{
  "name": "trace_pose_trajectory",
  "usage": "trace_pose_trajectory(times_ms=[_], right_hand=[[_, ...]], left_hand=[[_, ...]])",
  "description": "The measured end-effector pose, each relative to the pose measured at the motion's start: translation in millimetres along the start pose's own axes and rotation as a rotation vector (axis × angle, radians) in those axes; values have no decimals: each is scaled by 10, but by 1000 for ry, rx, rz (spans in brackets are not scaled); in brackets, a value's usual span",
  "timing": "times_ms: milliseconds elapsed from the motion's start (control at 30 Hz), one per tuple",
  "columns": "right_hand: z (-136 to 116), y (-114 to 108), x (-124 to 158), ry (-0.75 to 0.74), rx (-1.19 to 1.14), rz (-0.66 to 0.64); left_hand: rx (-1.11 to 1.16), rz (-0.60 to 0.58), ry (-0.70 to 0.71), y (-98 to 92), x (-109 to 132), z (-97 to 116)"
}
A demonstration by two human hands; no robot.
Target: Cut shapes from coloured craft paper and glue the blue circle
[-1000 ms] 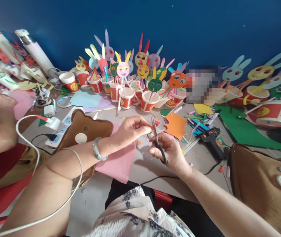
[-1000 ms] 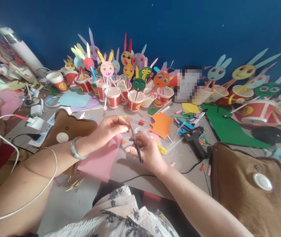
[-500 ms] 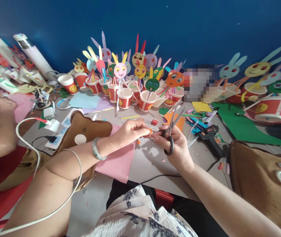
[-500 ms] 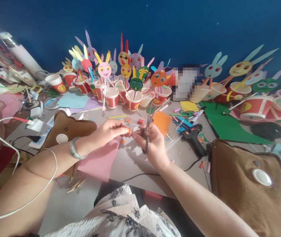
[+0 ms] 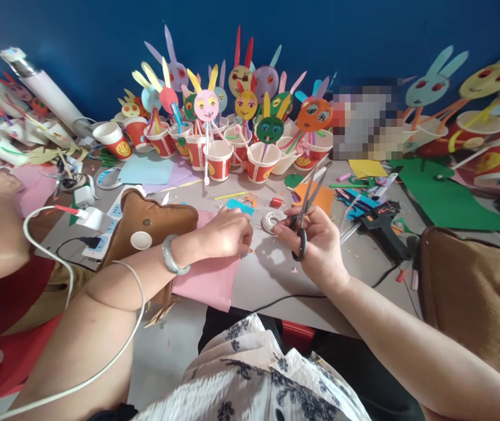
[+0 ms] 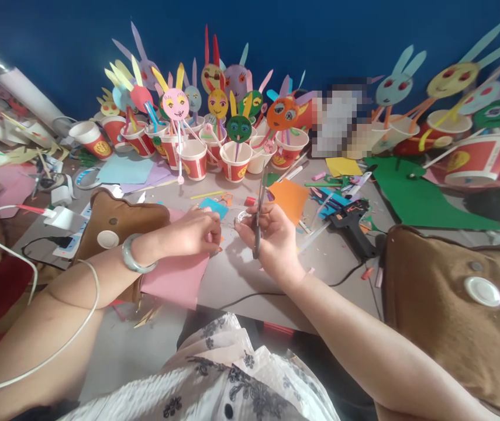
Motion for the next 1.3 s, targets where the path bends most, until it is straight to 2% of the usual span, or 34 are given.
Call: trace_pose_trajectory(times_ms=[100,300,467,600,767,867,1033,1200,1300], right_hand=[[-16,-2,-4,-37,8,-2],[-18,-13,12,-97,-1,10],[-59,-29,36,-142,29,41],[-67,-30,50,-156,56,51],[-54,-31,52,-149,82,72],[-56,-30,50,-161,87,81],[-42,-16,44,-151,88,66],[-30,-15,30,-137,77,56],[-41,-24,27,-136,80,73]], left_hand=[[-83,-41,-50,1,-12,-24],[-209,109,-111,-134,-8,-98],[-216,131,-58,-128,-3,-107],[-213,57,28,-91,-1,-78],[-274,-103,287,-33,64,49],[-396,-146,381,-5,129,82],[-495,-176,390,-28,202,54],[-367,-234,347,-100,176,10],[-293,-200,287,-149,122,-26]])
Point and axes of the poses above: each hand's wrist, its own x-axis away from the middle knuckle, its own y-axis out of the palm, z = x × y, the point moved 5 cm from there along -x, towards the middle knuckle, and after that the axes turned 1 degree about y, right-handed, at the moved point
